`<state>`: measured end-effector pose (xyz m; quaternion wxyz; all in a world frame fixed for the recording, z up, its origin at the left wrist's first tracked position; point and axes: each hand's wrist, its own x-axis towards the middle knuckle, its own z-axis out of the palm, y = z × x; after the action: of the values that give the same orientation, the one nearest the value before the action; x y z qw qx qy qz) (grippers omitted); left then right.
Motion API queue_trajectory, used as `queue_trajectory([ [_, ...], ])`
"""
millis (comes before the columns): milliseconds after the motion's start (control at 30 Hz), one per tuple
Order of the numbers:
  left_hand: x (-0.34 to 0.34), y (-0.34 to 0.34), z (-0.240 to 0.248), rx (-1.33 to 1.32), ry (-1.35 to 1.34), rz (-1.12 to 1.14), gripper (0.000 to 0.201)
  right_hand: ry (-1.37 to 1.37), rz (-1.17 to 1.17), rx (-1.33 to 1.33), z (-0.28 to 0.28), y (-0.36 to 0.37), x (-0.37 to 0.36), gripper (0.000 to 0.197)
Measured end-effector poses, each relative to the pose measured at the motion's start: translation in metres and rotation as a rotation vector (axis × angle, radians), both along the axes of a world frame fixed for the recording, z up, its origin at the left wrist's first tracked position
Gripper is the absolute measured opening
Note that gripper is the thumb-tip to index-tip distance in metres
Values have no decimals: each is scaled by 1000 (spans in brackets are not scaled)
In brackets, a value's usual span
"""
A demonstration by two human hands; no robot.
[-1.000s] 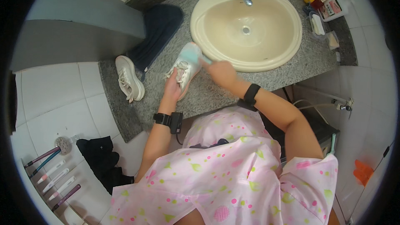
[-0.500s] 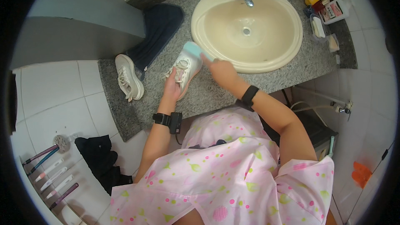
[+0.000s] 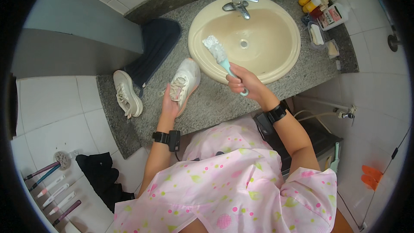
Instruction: The person cleans a pair of white shoes over a bathroom sink, first wiping the counter with a cloth and then applying soap to a brush to scrub the exterior of the shoes.
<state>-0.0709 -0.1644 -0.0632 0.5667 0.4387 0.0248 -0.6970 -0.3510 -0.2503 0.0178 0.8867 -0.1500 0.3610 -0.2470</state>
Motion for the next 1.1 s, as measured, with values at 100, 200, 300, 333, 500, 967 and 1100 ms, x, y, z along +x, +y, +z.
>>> queue_trajectory([
  [100,-2,-3,7,37,-7,27,59,-55,70,-95,1,0,1,43],
  [200,-1,-4,2,14,21,9,62,325,211,-416,-16,4,12,40],
  [300,-3,-6,4,14,-11,-15,64,675,330,-1234,-38,10,28,39],
  [333,-2,-5,3,22,-4,-26,64,669,335,-1232,-40,11,35,39],
  [500,0,-5,-6,33,-47,-71,63,920,478,-1346,-48,13,66,41],
  [967,6,-2,-11,-9,135,-50,63,899,352,-1485,-41,15,45,40],
  [1100,4,-5,7,-5,42,-40,63,904,463,-1518,-36,27,27,44],
])
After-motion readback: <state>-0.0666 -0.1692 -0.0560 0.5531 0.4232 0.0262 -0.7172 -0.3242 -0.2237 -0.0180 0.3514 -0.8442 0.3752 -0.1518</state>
